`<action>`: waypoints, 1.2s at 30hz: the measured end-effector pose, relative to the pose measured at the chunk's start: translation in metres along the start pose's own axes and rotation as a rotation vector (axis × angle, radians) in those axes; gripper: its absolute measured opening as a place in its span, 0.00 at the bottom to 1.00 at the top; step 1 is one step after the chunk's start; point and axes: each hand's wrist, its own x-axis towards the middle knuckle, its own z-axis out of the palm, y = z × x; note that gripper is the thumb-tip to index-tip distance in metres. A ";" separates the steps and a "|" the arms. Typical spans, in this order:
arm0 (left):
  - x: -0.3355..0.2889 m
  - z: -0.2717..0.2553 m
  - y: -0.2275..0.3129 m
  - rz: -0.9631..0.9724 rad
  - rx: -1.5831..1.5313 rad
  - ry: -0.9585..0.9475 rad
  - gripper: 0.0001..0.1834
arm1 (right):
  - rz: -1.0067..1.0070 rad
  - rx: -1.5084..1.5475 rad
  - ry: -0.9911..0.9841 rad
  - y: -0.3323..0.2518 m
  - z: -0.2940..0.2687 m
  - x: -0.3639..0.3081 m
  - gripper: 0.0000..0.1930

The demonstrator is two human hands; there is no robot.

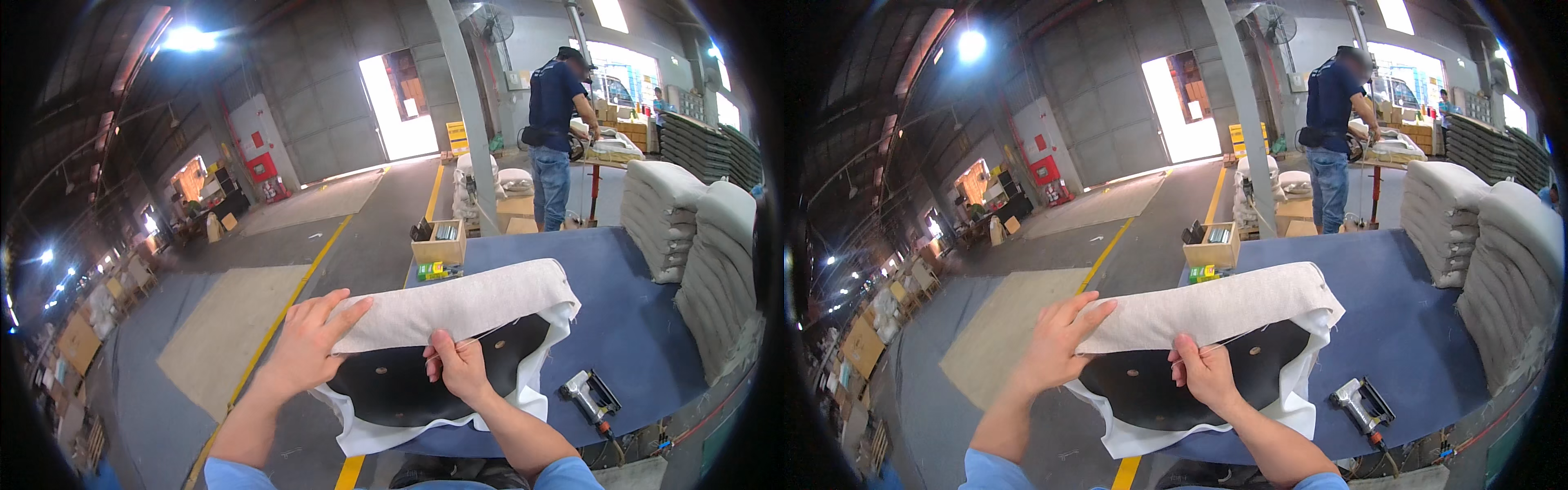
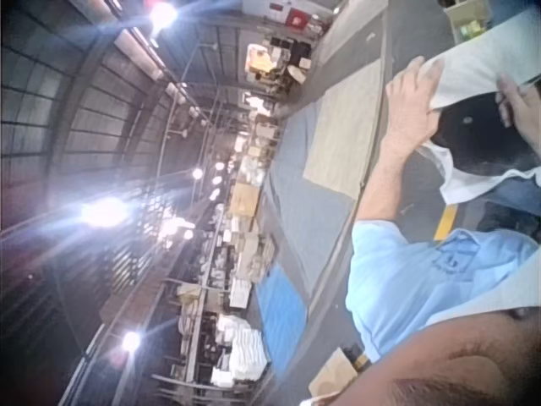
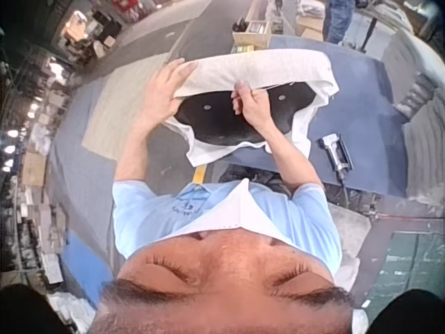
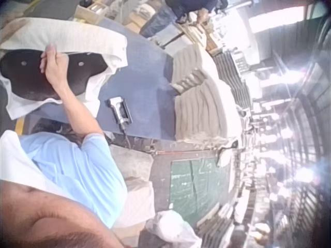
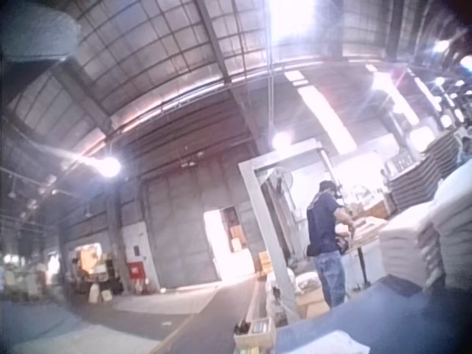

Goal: The person wraps a white fabric cover around a black cushion base and secures it using a staple gun. They repeatedly fold the fabric edges, align the cover, and staple along the perimeter to attach the fabric to the cushion base.

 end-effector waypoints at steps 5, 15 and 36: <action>0.036 -0.029 -0.017 0.098 -0.320 -0.229 0.42 | 0.016 0.066 0.017 0.002 0.011 0.005 0.26; 0.125 0.032 0.003 -0.079 -0.435 -0.490 0.39 | 0.126 0.133 -0.081 -0.007 -0.011 -0.004 0.18; 0.072 0.053 -0.039 -0.289 -0.248 -0.293 0.38 | 0.392 -1.092 0.639 0.047 -0.303 -0.149 0.23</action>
